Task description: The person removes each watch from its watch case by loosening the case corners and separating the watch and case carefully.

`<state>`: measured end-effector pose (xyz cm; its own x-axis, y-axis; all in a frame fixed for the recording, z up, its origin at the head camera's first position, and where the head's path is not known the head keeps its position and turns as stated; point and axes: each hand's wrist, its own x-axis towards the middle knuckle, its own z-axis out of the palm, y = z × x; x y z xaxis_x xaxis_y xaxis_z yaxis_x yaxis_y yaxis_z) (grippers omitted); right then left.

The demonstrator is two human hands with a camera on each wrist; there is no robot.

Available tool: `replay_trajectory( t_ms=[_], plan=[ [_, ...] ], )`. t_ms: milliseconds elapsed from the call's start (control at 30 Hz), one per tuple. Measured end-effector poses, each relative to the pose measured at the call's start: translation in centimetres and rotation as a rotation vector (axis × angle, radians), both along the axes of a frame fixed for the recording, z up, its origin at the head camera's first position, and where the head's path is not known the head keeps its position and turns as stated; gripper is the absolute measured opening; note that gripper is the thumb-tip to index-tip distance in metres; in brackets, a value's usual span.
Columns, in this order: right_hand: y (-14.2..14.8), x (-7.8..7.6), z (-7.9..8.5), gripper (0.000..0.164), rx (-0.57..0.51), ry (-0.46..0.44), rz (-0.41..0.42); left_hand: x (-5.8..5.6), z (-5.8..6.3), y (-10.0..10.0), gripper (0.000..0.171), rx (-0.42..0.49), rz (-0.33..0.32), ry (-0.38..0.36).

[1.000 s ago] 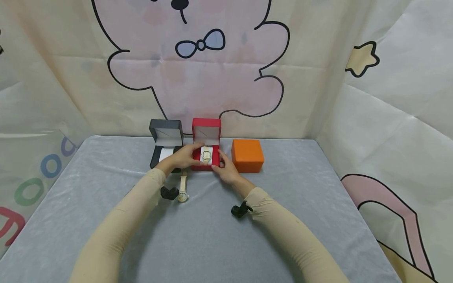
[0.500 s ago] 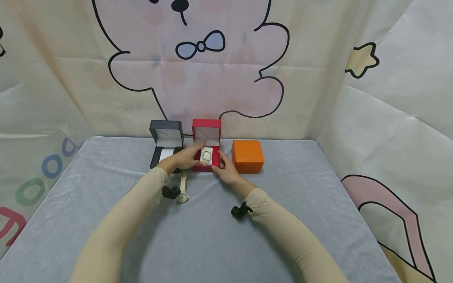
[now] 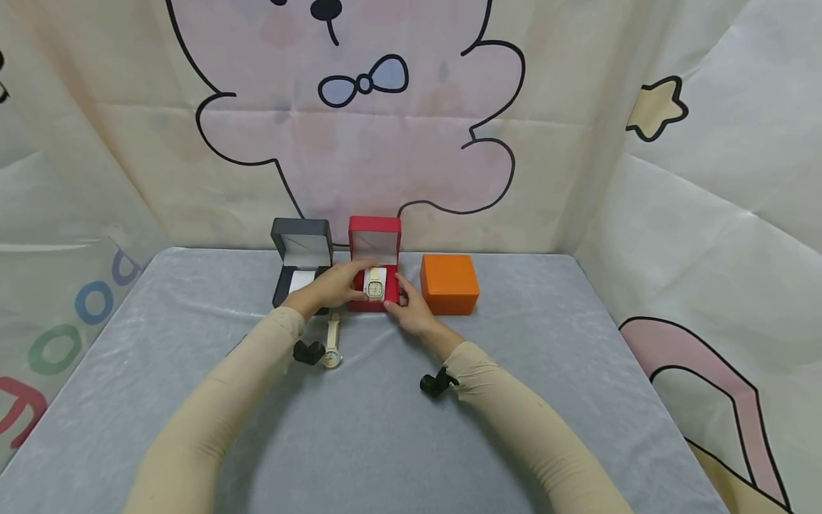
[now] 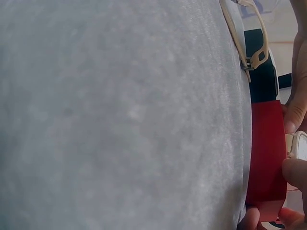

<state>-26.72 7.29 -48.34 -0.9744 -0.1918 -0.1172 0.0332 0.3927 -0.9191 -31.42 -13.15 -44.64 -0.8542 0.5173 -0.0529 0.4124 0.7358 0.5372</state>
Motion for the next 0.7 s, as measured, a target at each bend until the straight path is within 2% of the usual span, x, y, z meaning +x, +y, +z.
replay_trajectory(
  t_ms=[300,600,700],
  plan=[
    [-0.09,0.02,-0.04,0.070,-0.001,-0.008,-0.006,-0.06,0.83,0.16,0.081,-0.026,-0.002,-0.063],
    [0.05,-0.17,0.00,0.070,-0.006,-0.011,-0.005,-0.14,0.51,0.07,0.076,0.015,-0.021,-0.026],
    [0.12,-0.13,-0.05,0.070,0.002,-0.005,-0.002,-0.07,0.30,-0.01,0.074,0.071,-0.014,-0.033]
  ],
)
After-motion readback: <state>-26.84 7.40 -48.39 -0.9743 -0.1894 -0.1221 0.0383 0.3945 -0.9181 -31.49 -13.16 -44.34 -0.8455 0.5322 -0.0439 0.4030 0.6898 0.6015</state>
